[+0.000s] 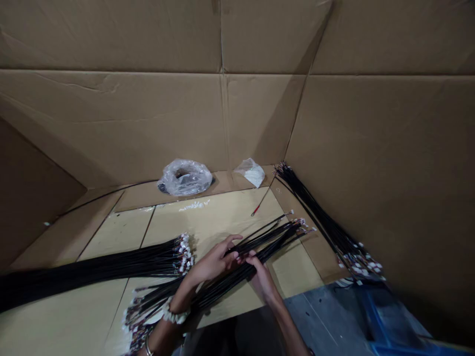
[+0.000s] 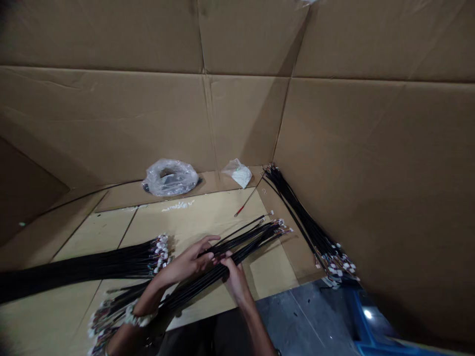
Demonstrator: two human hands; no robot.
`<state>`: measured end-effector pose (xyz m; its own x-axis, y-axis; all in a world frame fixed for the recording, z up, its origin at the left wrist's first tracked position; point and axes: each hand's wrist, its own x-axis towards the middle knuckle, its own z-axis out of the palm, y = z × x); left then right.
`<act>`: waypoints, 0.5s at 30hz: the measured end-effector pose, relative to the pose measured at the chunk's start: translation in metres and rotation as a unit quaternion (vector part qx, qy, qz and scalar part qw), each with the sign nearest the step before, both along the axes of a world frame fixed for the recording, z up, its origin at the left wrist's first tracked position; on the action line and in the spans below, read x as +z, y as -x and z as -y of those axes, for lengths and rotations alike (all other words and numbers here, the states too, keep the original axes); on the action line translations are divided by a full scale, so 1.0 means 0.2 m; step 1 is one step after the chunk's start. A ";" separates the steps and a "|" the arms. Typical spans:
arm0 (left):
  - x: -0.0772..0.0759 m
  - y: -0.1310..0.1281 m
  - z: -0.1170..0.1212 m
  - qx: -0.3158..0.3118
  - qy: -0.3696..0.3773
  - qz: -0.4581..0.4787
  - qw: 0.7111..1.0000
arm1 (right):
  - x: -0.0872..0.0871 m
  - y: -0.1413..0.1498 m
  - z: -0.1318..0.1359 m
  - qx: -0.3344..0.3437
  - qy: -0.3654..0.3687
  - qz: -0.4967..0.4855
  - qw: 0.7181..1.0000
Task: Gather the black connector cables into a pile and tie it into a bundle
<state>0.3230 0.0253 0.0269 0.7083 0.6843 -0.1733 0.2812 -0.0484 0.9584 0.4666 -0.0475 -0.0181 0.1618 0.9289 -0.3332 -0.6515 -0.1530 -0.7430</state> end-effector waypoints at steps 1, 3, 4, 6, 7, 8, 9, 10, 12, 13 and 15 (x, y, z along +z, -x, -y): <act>0.00 0.00 0.00 -0.003 0.009 0.001 1.000 | -0.01 0.00 0.00 -0.005 0.024 0.007 1.000; 0.00 -0.01 0.01 0.000 0.009 0.012 1.000 | -0.03 0.00 0.00 -0.015 0.066 0.015 0.998; 0.00 -0.02 0.01 0.002 0.007 0.021 1.000 | -0.03 -0.01 0.00 -0.019 0.075 0.016 0.997; 0.00 -0.03 0.00 0.000 0.017 0.036 0.999 | -0.05 -0.01 -0.01 -0.028 0.069 0.019 0.997; -0.01 -0.03 0.00 -0.005 0.031 0.042 0.999 | -0.06 -0.01 -0.01 -0.032 0.061 0.023 0.997; -0.01 -0.03 0.00 -0.010 0.046 0.046 0.998 | -0.07 -0.01 0.00 -0.036 0.052 0.027 0.998; -0.02 -0.03 0.00 -0.012 0.058 0.050 0.997 | -0.08 -0.01 0.00 -0.037 0.045 0.033 0.998; -0.03 -0.03 -0.01 -0.014 0.066 0.054 0.996 | -0.09 -0.01 0.00 -0.039 0.037 0.039 0.998; -0.04 -0.03 -0.01 -0.009 0.067 0.057 0.996 | -0.12 -0.02 0.01 -0.044 0.020 0.055 0.997; -0.05 -0.03 -0.01 -0.005 0.062 0.053 0.997 | -0.14 -0.02 0.02 -0.046 0.010 0.063 0.997; -0.05 -0.03 -0.01 0.000 0.048 0.036 0.998 | -0.17 -0.03 0.03 -0.048 -0.017 0.077 0.996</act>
<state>0.3286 0.0275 0.0164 0.7215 0.6669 -0.1862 0.2109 0.0445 0.9765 0.4721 -0.0527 -0.0519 0.2969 0.9169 -0.2666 -0.5394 -0.0694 -0.8392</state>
